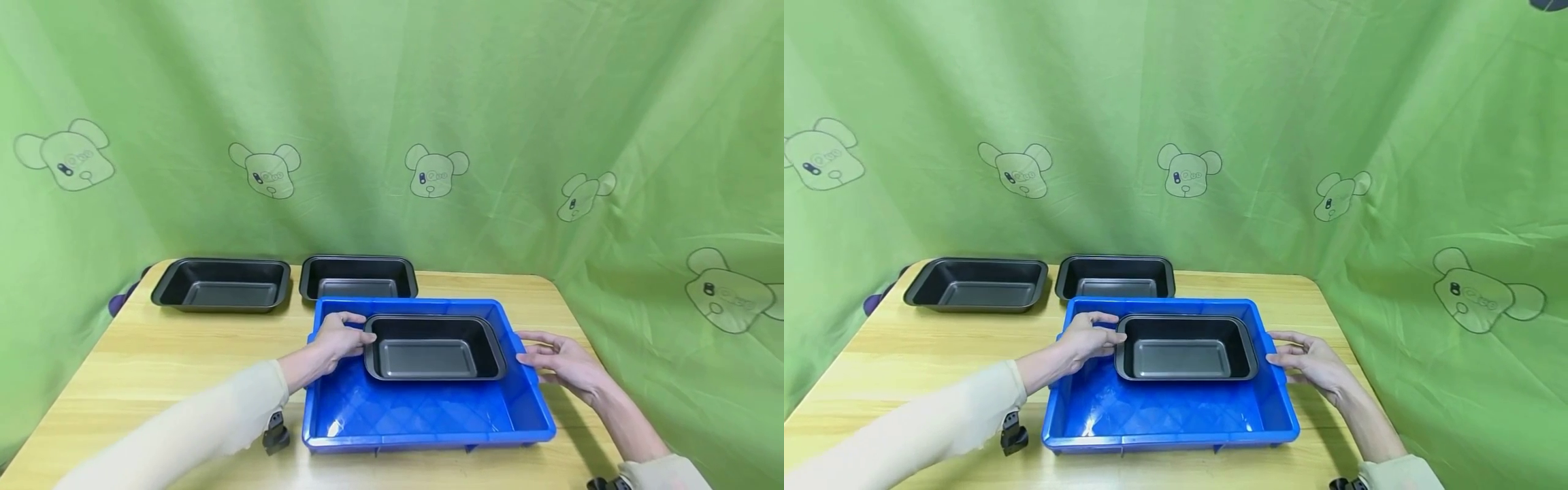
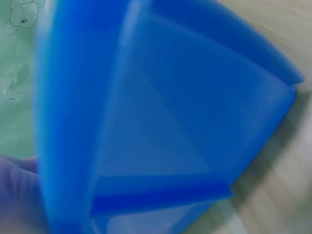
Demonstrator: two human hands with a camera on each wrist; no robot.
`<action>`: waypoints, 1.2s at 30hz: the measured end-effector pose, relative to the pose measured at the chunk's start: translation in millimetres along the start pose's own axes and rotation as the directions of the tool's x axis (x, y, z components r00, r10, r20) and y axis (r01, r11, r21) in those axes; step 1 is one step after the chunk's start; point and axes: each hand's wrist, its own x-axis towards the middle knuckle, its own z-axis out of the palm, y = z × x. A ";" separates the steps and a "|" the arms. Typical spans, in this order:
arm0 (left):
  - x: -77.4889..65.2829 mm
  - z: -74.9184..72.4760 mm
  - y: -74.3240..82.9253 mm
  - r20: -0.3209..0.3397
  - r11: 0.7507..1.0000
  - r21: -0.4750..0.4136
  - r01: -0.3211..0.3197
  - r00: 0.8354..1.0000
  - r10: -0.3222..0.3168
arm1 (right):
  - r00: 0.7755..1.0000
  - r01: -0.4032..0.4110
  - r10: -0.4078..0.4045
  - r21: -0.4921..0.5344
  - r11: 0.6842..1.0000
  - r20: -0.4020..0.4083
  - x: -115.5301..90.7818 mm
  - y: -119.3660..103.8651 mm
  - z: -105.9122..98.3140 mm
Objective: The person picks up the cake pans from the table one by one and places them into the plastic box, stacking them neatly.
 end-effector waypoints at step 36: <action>10.3 -176.0 33.0 0.065 0.926 0.219 -0.309 0.951 0.302 | 1.000 0.002 -0.002 -0.003 1.000 -0.006 -0.4 1.5 0.3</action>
